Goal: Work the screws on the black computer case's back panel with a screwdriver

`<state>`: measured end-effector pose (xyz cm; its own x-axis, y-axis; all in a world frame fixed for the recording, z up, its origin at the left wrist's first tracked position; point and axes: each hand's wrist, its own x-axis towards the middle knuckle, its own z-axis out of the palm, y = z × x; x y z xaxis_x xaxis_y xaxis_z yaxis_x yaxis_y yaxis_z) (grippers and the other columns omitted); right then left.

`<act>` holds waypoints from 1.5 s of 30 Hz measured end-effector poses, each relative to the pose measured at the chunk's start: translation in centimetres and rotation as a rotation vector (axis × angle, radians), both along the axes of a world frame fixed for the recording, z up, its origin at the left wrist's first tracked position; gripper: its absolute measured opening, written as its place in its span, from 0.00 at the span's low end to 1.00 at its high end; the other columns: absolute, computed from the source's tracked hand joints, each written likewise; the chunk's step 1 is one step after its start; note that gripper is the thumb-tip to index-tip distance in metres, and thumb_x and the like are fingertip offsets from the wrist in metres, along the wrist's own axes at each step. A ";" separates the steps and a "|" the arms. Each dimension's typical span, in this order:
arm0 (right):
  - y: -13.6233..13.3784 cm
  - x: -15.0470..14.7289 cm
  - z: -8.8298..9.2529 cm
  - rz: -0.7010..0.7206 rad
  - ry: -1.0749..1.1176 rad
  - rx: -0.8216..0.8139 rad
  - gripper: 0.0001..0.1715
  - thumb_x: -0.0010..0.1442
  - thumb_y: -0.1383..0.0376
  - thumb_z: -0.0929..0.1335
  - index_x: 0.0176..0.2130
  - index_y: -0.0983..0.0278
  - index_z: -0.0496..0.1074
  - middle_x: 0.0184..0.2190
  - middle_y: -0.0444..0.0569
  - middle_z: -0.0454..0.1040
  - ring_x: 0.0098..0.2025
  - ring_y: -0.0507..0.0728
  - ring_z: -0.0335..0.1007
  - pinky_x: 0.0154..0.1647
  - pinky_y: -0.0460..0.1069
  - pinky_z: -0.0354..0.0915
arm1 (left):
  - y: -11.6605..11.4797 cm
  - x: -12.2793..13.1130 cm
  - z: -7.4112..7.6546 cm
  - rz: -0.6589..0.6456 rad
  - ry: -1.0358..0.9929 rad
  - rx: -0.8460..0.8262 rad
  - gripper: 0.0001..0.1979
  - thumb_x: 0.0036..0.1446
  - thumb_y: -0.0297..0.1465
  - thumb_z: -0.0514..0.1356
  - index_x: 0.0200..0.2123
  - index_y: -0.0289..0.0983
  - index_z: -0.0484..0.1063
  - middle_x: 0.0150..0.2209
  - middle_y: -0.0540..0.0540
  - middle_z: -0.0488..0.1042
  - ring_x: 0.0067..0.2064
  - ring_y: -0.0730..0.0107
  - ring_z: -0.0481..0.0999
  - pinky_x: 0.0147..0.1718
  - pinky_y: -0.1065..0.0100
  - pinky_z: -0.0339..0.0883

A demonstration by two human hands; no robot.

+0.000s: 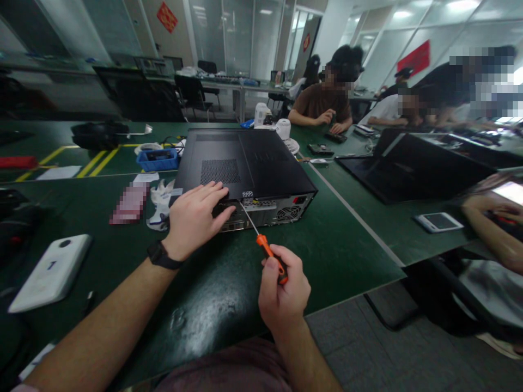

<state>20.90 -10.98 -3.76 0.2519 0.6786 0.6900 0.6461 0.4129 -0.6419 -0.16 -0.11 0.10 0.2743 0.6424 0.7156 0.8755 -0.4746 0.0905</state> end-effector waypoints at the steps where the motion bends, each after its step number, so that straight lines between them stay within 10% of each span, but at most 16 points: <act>1: 0.0 0.0 -0.1 0.010 0.010 -0.005 0.12 0.71 0.62 0.67 0.51 0.60 0.76 0.32 0.44 0.82 0.26 0.53 0.81 0.28 0.46 0.75 | 0.0 0.0 0.0 0.001 0.001 0.002 0.18 0.67 0.35 0.65 0.56 0.33 0.79 0.60 0.36 0.80 0.62 0.49 0.80 0.63 0.49 0.73; 45: -0.1 -0.1 0.8 -0.021 -0.102 0.074 0.13 0.66 0.64 0.69 0.51 0.61 0.75 0.40 0.50 0.83 0.36 0.57 0.85 0.36 0.51 0.79 | -0.1 0.0 0.1 0.012 0.000 -0.014 0.18 0.67 0.36 0.64 0.57 0.35 0.78 0.60 0.36 0.80 0.63 0.49 0.79 0.63 0.49 0.72</act>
<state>20.76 -11.07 -2.99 0.1913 0.6204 0.7606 0.7157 0.4422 -0.5406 -0.14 -0.17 0.16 0.2667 0.6553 0.7067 0.8810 -0.4632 0.0969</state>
